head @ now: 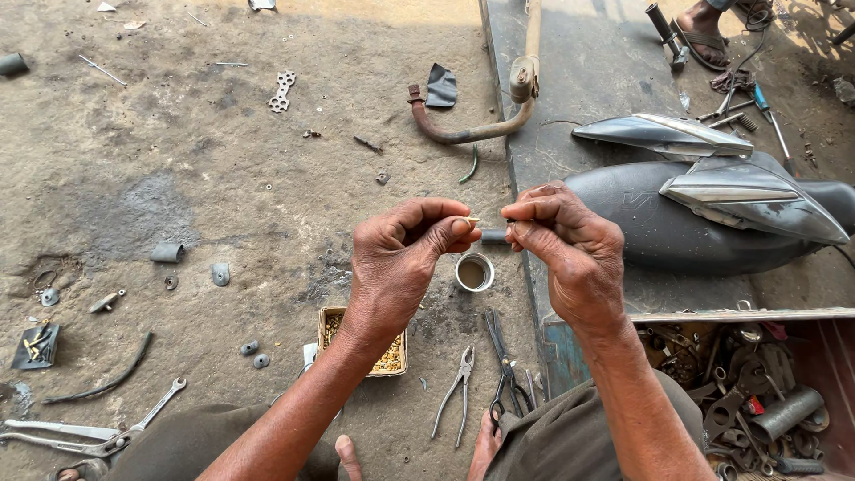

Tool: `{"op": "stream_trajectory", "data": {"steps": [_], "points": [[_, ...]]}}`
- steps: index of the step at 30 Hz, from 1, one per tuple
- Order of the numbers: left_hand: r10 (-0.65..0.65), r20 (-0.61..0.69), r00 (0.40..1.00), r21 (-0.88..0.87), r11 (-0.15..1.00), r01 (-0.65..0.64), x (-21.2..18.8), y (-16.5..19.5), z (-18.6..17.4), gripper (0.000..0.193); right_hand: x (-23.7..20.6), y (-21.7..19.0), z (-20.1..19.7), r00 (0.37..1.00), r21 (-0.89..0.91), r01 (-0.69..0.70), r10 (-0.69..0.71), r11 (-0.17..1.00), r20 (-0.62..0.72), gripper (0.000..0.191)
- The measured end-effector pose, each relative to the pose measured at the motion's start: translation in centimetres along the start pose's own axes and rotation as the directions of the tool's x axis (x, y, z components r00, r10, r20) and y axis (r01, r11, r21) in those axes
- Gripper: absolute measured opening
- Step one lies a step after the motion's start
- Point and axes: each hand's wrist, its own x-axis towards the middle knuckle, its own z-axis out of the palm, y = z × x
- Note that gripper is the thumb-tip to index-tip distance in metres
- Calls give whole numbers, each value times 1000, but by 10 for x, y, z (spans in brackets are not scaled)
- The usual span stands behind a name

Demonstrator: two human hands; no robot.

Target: The person sits on the floor and assembles small metal pins by inserting a pin into a rubber grommet. They use pliers to crimp the pin and scissors to trim the excess length, repeating the process for multiple units.

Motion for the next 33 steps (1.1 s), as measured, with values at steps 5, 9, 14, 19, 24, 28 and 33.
{"op": "stream_trajectory", "data": {"steps": [5, 9, 14, 19, 24, 28, 33], "points": [[21, 3, 1000, 97, 995, -21, -2, 5, 0, 19, -1, -4, 5, 999, 28, -12, 13, 1000, -51, 18], [65, -4, 998, 220, 974, -62, -4, 7, 2, 18, 0, -6, 9, 998, 50, 61, -60, 997, -30, 11], [128, -25, 992, 293, 949, -115, -7, 4, 5, 15, -5, -15, 14, 974, -69, 225, -227, 972, -23, 8], [138, -13, 990, 353, 927, -125, -8, 0, 7, 14, -7, -19, 18, 973, -161, 227, -230, 961, 3, 7], [141, -4, 990, 301, 944, -133, -7, -1, 8, 14, -6, -19, 11, 976, -209, 205, -216, 956, -30, 7], [122, -6, 993, 322, 940, -113, -7, 1, 9, 15, -8, -21, 4, 983, -256, 184, -184, 949, 25, 6], [70, -17, 997, 235, 970, -64, -7, 7, 13, 16, -7, -15, 7, 994, -76, -6, -2, 997, -110, 15]]}}
